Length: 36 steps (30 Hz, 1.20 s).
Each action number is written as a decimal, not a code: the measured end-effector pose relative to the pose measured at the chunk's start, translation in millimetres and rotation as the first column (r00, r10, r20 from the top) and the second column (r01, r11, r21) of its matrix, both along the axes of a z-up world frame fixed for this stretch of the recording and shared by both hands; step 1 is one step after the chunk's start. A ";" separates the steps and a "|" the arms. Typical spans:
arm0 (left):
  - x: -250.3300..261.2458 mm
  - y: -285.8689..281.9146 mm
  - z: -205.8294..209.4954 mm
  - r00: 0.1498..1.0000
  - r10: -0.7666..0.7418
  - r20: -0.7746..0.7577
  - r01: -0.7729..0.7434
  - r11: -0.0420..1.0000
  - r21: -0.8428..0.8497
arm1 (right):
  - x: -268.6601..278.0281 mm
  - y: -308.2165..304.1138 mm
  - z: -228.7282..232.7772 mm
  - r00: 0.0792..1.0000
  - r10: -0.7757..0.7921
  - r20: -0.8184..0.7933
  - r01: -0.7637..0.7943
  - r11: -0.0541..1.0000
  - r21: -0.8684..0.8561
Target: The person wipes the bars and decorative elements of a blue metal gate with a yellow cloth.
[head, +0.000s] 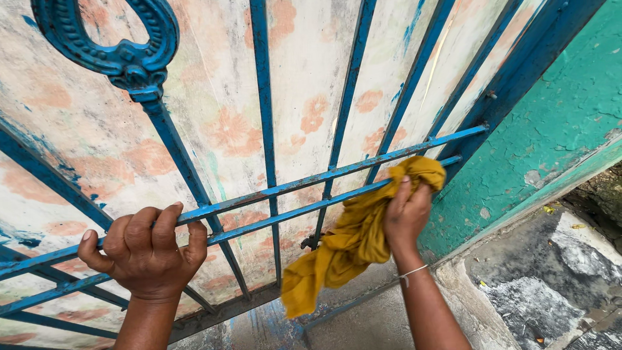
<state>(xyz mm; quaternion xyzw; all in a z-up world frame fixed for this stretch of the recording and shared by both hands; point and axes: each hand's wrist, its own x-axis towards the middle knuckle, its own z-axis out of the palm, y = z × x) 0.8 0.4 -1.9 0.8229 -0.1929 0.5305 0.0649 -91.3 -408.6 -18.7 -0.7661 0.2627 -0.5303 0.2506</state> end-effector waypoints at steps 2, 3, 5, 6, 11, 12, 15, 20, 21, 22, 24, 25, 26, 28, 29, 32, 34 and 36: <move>4.1 1.1 -1.6 1.000 0.011 -0.001 -0.011 1.000 0.013 | 1.9 -52.5 8.1 0.997 -0.076 0.012 0.076 0.996 -0.034; 6.1 1.0 -2.1 1.000 0.016 -0.001 -0.016 1.000 0.020 | 3.8 -66.9 8.9 0.998 -0.059 0.025 0.059 0.998 0.006; 9.5 0.2 -3.1 1.000 0.028 -0.005 -0.028 0.999 0.017 | 5.5 -84.5 10.5 0.998 -0.028 0.056 0.023 0.996 0.084; 8.5 0.5 -5.6 0.999 0.034 -0.013 -0.034 0.999 0.017 | 5.9 -84.6 6.7 0.993 0.004 0.119 -0.016 0.995 0.097; 7.0 -0.4 -6.9 1.000 0.015 -0.004 -0.015 1.000 0.001 | 5.4 -47.6 -5.3 0.975 0.095 0.202 -0.098 0.995 0.006; 5.4 -0.8 -7.0 1.000 0.008 -0.010 -0.008 1.000 -0.006 | 3.2 -28.9 -10.7 0.977 0.123 0.175 -0.140 0.986 0.086; 3.3 -0.5 -6.3 1.000 0.011 -0.003 -0.011 1.000 0.002 | -6.8 38.1 -29.7 0.957 0.291 0.015 -0.291 0.948 0.131; -2.1 -2.7 2.9 0.997 0.079 0.026 -0.081 0.993 0.084 | -12.3 37.8 -16.0 0.702 0.157 0.694 -0.623 0.608 0.492; -2.7 -2.2 5.4 0.994 0.102 0.038 -0.105 0.989 0.107 | -9.0 18.8 -9.7 0.654 -0.026 0.756 -0.639 0.517 0.570; -2.7 -2.8 6.6 0.994 0.101 0.040 -0.105 0.988 0.111 | -7.0 -6.2 -2.0 0.658 -0.075 0.749 -0.679 0.371 0.633; 0.8 -4.0 9.0 0.994 0.102 0.047 -0.107 0.987 0.120 | -8.6 -57.4 13.6 0.606 -0.048 0.794 -0.774 0.198 0.602; 1.9 -4.5 9.3 0.994 0.107 0.037 -0.111 0.986 0.124 | -3.2 -71.7 15.6 0.538 0.023 0.843 -0.832 0.174 0.526; 1.4 -4.1 8.9 0.993 0.111 0.027 -0.114 0.985 0.131 | 2.9 -78.4 13.0 0.553 0.017 0.833 -0.822 0.177 0.542; 2.6 -3.8 5.9 0.993 0.116 0.016 -0.117 0.984 0.134 | 9.0 -86.3 10.0 0.585 0.005 0.811 -0.799 0.180 0.574; 2.6 -4.1 3.0 0.993 0.117 0.015 -0.118 0.984 0.130 | 8.8 -83.3 7.7 0.615 0.027 0.788 -0.772 0.224 0.595; 11.4 -2.6 -0.4 0.998 0.063 0.015 -0.064 0.996 0.061 | 9.5 -57.7 13.2 0.725 0.111 0.680 -0.668 0.358 0.653; 8.8 -1.9 -1.9 0.999 0.027 0.018 -0.027 1.000 0.013 | -0.9 -30.5 20.4 0.827 0.179 0.533 -0.550 0.455 0.700; 6.8 -3.3 -1.2 1.000 0.007 0.030 -0.006 1.000 -0.020 | -12.3 1.2 27.3 0.818 0.291 0.495 -0.563 0.576 0.592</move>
